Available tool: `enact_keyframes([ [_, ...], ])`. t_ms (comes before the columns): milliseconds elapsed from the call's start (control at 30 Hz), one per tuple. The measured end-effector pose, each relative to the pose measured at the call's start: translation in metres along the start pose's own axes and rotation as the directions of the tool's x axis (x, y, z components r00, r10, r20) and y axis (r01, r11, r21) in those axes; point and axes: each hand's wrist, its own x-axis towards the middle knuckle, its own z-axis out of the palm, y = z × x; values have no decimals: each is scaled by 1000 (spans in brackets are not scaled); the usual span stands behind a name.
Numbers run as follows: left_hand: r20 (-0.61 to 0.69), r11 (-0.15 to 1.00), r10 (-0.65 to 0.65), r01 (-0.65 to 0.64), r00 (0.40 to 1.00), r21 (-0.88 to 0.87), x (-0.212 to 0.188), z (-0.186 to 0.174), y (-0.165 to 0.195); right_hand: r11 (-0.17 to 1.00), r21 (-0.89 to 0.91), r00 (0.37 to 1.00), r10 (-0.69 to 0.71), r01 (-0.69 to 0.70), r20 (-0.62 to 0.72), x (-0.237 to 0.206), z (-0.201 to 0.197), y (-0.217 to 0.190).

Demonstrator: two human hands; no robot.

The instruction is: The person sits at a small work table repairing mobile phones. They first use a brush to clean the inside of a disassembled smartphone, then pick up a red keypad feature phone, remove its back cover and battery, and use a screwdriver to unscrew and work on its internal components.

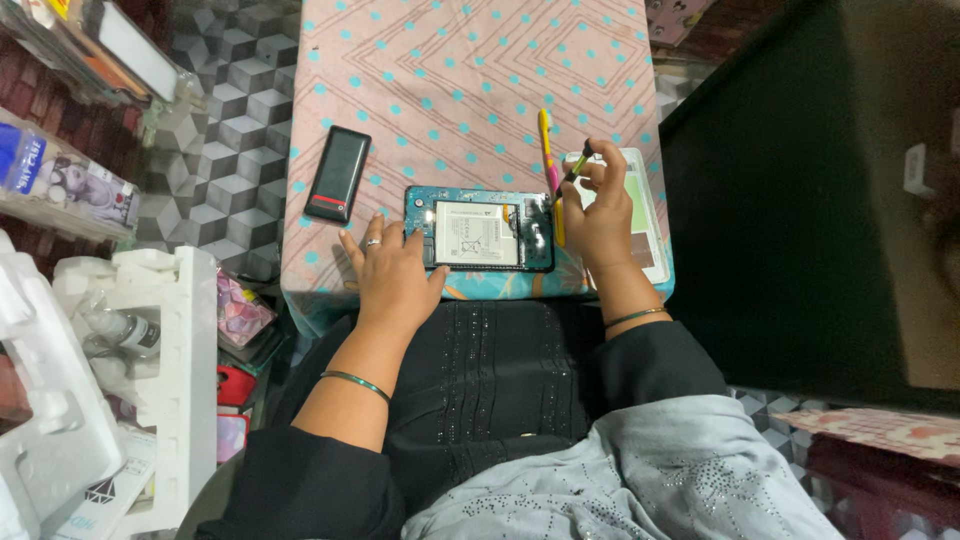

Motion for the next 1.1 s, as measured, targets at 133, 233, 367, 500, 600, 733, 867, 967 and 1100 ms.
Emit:
enact_keyframes([
  [133, -4, 1000, -4, 4, 1000, -5, 0, 1, 0, 988, 125, 994, 86, -93, 60, 2, -7, 5],
  [233, -5, 1000, -3, 3, 1000, -11, 0, 1, 0, 981, 166, 994, 96, -102, 44, 3, -8, 7],
  [367, -11, 1000, 2, -2, 1000, -9, 0, 1, 0, 999, -31, 999, 37, -37, -1, 2, -8, 6],
  [500, -9, 1000, 12, -12, 1000, -2, 0, 1, -1, 997, -75, 1000, 10, -11, -20, 3, -6, 4],
  [600, -13, 1000, 3, -3, 1000, -8, 0, 1, 0, 997, -79, 1000, 8, -10, -25, 2, -2, 1],
  [733, -28, 1000, 6, -7, 1000, -23, -1, 0, 1, 997, -7, 997, -71, 71, -14, 1, -2, 0],
  [867, -23, 1000, 6, -6, 1000, -20, -1, -1, 1, 998, 66, 998, -12, 8, 60, 2, -4, 5],
  [967, -16, 1000, 6, -7, 1000, -16, 0, -1, 1, 999, 31, 998, 29, -31, 58, 1, -4, 9],
  [1100, 9, 1000, -5, 5, 1000, -13, 1, -1, 1, 999, -38, 999, 18, -17, 26, -1, -2, 9],
])
